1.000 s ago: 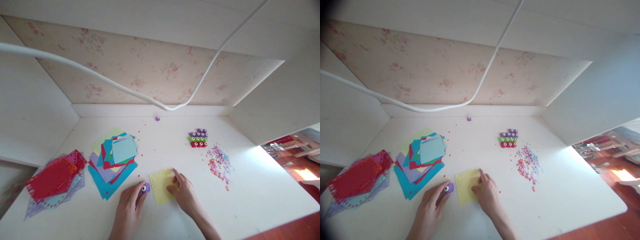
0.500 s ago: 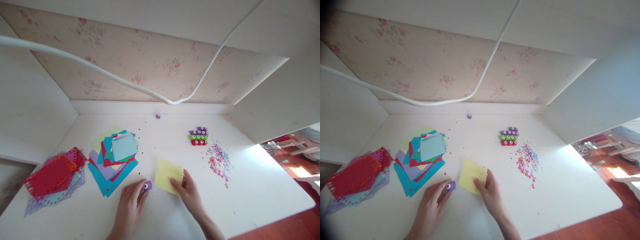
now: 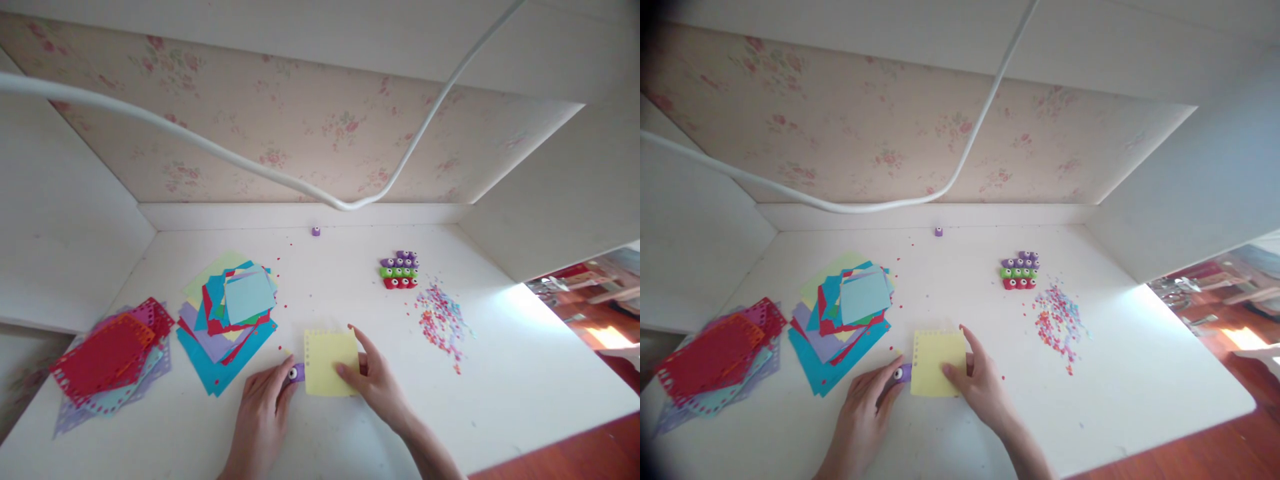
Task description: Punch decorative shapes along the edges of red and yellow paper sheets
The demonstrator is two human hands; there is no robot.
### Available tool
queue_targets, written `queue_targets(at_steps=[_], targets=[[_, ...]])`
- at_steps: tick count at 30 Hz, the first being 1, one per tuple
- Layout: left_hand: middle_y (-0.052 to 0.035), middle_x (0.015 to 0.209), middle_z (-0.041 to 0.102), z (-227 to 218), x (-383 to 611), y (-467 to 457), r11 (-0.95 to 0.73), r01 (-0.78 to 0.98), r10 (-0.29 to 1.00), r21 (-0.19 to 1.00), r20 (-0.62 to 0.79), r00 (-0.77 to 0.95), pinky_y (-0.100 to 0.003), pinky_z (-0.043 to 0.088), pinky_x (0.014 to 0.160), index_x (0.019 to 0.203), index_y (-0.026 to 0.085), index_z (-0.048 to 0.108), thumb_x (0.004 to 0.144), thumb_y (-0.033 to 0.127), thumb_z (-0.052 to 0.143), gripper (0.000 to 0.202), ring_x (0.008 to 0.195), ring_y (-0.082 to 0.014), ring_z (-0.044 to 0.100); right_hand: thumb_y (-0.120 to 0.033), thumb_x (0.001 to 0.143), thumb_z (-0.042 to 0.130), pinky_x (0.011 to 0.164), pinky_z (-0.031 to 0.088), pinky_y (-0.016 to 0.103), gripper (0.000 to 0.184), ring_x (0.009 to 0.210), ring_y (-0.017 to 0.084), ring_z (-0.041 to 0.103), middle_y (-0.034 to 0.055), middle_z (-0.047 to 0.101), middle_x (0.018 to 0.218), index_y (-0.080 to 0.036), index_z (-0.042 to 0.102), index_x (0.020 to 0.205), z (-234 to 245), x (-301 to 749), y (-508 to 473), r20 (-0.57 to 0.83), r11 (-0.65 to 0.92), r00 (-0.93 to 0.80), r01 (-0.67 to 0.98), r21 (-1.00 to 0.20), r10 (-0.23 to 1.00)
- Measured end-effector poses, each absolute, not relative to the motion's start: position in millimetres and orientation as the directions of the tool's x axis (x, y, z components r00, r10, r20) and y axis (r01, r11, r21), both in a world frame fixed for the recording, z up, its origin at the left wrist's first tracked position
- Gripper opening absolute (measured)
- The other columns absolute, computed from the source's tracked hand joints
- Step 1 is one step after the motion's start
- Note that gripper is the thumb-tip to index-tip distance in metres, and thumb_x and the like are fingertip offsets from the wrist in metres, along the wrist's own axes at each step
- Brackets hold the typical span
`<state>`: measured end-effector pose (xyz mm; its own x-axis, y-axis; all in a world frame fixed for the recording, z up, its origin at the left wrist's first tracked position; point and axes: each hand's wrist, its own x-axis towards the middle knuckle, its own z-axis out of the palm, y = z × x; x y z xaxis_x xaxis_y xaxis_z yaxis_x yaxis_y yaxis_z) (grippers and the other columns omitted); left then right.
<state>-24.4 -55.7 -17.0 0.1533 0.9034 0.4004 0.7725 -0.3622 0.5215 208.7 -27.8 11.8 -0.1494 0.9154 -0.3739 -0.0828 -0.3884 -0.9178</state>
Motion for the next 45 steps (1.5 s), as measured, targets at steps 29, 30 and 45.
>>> queue_targets(at_steps=[29,30,45], targets=[[-0.0076,0.109,0.071,-15,-25,-62,-0.397,0.793,0.89,0.463,0.405,0.21,-0.035,0.05,0.087,0.124,0.02,0.061,0.095,0.031,0.055,0.031,0.098,-0.0219,0.066,-0.031,0.095,0.055,0.108,0.041,0.053,0.052,0.138,0.031,0.037,0.0084,0.039,0.152,-0.029,0.043,0.145,7,213,-41,0.213,0.363,-0.296,0.813,-0.456,0.931],[-0.007,0.109,0.071,-14,-25,-61,-0.404,0.787,0.89,0.467,0.4,0.219,-0.035,0.05,0.087,0.123,0.021,0.061,0.095,0.029,0.055,0.029,0.097,-0.0216,0.066,-0.03,0.095,0.055,0.108,0.04,0.054,0.048,0.138,0.03,0.038,0.0073,0.041,0.151,-0.029,0.046,0.143,6,214,-42,0.209,0.4,-0.342,0.822,-0.406,0.916],[-0.0054,0.106,0.073,-4,-24,-55,-0.392,0.761,0.907,0.517,0.355,0.226,-0.034,0.049,0.084,0.118,0.023,0.063,0.094,0.027,0.057,0.025,0.093,-0.0208,0.067,-0.03,0.094,0.058,0.109,0.036,0.057,0.04,0.133,0.031,0.046,0.0036,0.051,0.143,-0.03,0.056,0.134,7,212,-37,0.158,0.473,-0.445,0.826,-0.308,0.881]])
